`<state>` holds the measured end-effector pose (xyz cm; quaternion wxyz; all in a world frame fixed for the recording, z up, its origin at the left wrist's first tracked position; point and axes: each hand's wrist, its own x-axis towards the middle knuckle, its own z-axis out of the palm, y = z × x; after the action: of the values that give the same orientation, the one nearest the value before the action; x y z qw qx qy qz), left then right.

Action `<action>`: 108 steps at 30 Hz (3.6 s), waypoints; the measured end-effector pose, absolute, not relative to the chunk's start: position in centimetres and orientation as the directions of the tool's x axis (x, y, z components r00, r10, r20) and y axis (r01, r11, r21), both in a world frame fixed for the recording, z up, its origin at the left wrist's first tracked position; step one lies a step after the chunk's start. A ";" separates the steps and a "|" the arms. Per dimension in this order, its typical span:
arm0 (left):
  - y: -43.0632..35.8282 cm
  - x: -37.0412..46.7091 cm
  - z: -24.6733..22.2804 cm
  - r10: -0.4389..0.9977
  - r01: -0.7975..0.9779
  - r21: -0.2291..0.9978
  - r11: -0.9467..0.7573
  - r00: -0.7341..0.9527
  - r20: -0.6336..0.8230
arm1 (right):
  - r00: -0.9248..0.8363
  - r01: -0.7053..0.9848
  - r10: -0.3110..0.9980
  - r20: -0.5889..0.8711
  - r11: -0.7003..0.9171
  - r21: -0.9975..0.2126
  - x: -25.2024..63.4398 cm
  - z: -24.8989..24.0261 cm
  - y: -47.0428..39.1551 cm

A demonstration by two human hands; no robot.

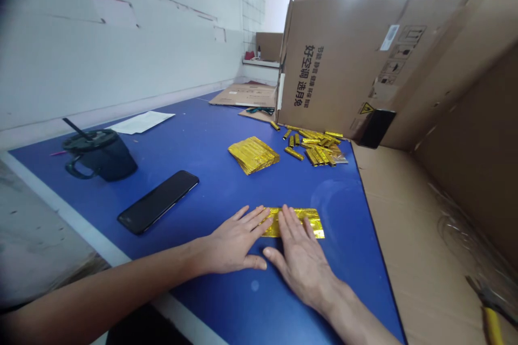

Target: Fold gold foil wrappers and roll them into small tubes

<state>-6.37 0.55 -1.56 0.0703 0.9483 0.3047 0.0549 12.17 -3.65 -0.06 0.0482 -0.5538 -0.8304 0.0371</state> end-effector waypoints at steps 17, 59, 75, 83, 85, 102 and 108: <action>0.3 -6.5 -1.3 0.592 0.578 0.170 -0.798 0.805 0.044 | -0.252 0.968 0.968 -0.004 0.252 0.017 15.4 -2.0 -3.3; 2.8 -4.2 -1.8 0.596 0.585 0.185 -0.789 0.803 -0.001 | -0.136 0.990 0.991 -0.015 0.136 -0.046 15.5 -1.9 -3.9; 2.5 -3.6 -1.6 0.576 0.570 0.114 -0.814 0.817 0.020 | -0.326 0.927 0.945 -0.030 0.314 -0.204 7.4 1.0 -0.5; 2.3 -4.1 -1.4 0.609 0.593 0.215 -0.776 0.793 0.010 | -0.271 0.959 0.962 -0.039 0.266 -0.094 13.3 -2.0 -0.7; 2.3 -4.2 -1.5 0.612 0.594 0.221 -0.773 0.791 0.017 | -0.256 0.966 0.966 -0.042 0.255 -0.041 15.0 -2.1 -1.3; 5.3 -4.3 -1.3 0.543 0.537 0.219 -0.815 0.839 -0.039 | -0.309 0.951 0.950 0.043 0.307 0.048 17.2 -2.5 -6.0; 6.3 -4.6 -1.0 0.555 0.555 0.201 -0.807 0.830 -0.061 | -0.331 0.942 0.931 0.152 0.316 0.113 16.8 -2.4 -6.2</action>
<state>-4.55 6.31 -1.02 0.1059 0.9506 0.2917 0.0001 16.81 -6.18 -2.42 0.0292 -0.5776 -0.8108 -0.0906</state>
